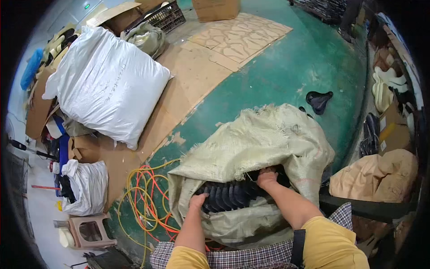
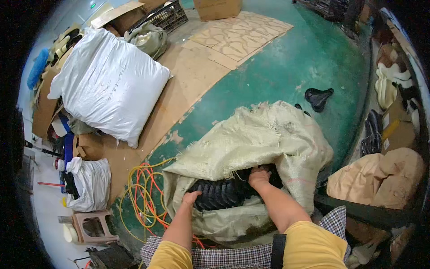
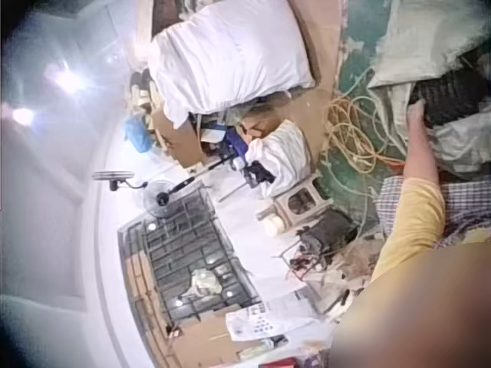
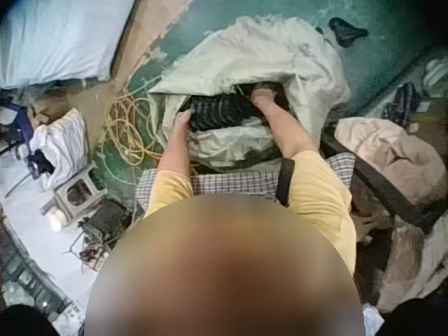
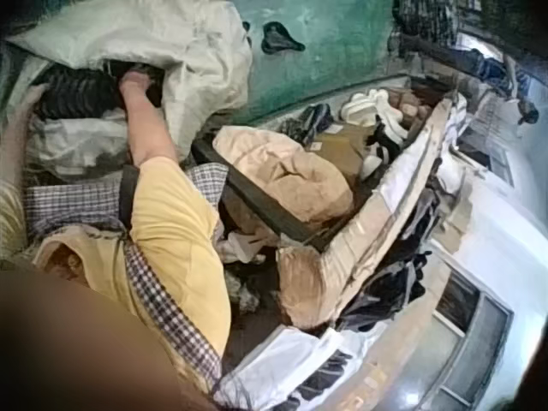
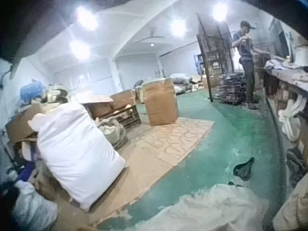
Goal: Sorting bicycle seat components and using an air blow gun to clean or process them before packing.
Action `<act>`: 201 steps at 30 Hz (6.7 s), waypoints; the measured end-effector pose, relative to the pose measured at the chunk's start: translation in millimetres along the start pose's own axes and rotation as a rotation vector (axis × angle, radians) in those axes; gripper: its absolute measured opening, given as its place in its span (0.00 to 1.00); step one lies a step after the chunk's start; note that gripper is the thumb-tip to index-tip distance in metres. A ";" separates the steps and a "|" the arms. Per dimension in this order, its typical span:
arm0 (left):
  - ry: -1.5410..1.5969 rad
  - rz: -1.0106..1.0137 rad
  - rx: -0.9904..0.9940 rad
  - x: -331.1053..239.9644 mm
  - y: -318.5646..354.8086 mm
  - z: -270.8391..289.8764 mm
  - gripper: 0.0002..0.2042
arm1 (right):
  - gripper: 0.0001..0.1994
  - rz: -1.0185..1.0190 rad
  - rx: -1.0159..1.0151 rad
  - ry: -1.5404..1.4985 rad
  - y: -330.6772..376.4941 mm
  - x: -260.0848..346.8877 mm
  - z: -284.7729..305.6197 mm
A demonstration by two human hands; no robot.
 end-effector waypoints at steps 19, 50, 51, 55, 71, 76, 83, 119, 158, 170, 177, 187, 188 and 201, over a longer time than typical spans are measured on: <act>0.462 0.220 0.539 0.8 136.4 -49.7 0.38 | 0.38 -0.057 0.241 -0.025 22.5 -49.2 -1.5; 0.928 0.337 0.719 66.3 82.3 -83.1 0.20 | 0.46 0.292 0.190 -0.586 7.1 -63.2 30.0; 1.009 0.304 0.749 66.8 85.7 -95.4 0.21 | 0.46 0.299 0.166 -0.558 -4.4 -73.8 19.2; 1.248 0.265 0.909 42.1 122.0 -85.3 0.18 | 0.45 0.140 0.151 -0.489 0.7 -86.5 10.5; 1.009 0.157 0.637 91.0 115.6 -82.1 0.12 | 0.30 -0.306 0.749 -1.297 16.6 -114.3 -38.1; 1.415 -0.027 0.310 59.6 101.9 -21.1 0.14 | 0.24 -0.159 0.733 -1.246 29.3 -53.1 27.5; 0.666 -0.620 0.336 4.4 127.6 -4.8 0.56 | 0.27 -0.114 0.743 -1.446 6.4 -47.0 25.7; -0.325 -1.116 0.137 -44.0 153.0 61.5 0.19 | 0.22 0.017 0.952 -1.544 1.8 5.0 53.5; -0.127 -0.961 0.067 -46.1 102.9 101.0 0.19 | 0.22 -0.017 0.581 -1.516 -31.2 -0.9 55.3; -0.232 -1.293 -0.188 -50.2 130.9 95.2 0.09 | 0.20 0.008 0.612 -1.552 -39.0 3.8 59.6; -0.034 -1.140 -0.676 -33.4 121.1 75.1 0.09 | 0.20 -0.062 0.491 -1.521 -46.2 8.5 70.9; 0.088 -0.492 0.150 52.3 77.2 -10.8 0.09 | 0.20 -0.004 0.582 -1.474 -40.1 14.0 71.6; 0.085 -0.493 0.147 43.2 79.6 4.6 0.09 | 0.19 0.007 0.617 -1.502 -37.4 15.9 70.4; 1.181 -0.412 0.547 18.9 80.3 68.3 0.32 | 0.21 -0.096 0.576 -1.612 -46.5 36.0 58.0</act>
Point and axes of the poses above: each hand's wrist, its own y-axis away from the middle knuckle, its own z-axis out of the back of the hand, x = y × z, the point moved 8 cm from there along -y, towards the middle knuckle, and after that the axes turned 3 degrees about -z, right-handed, at the moved point
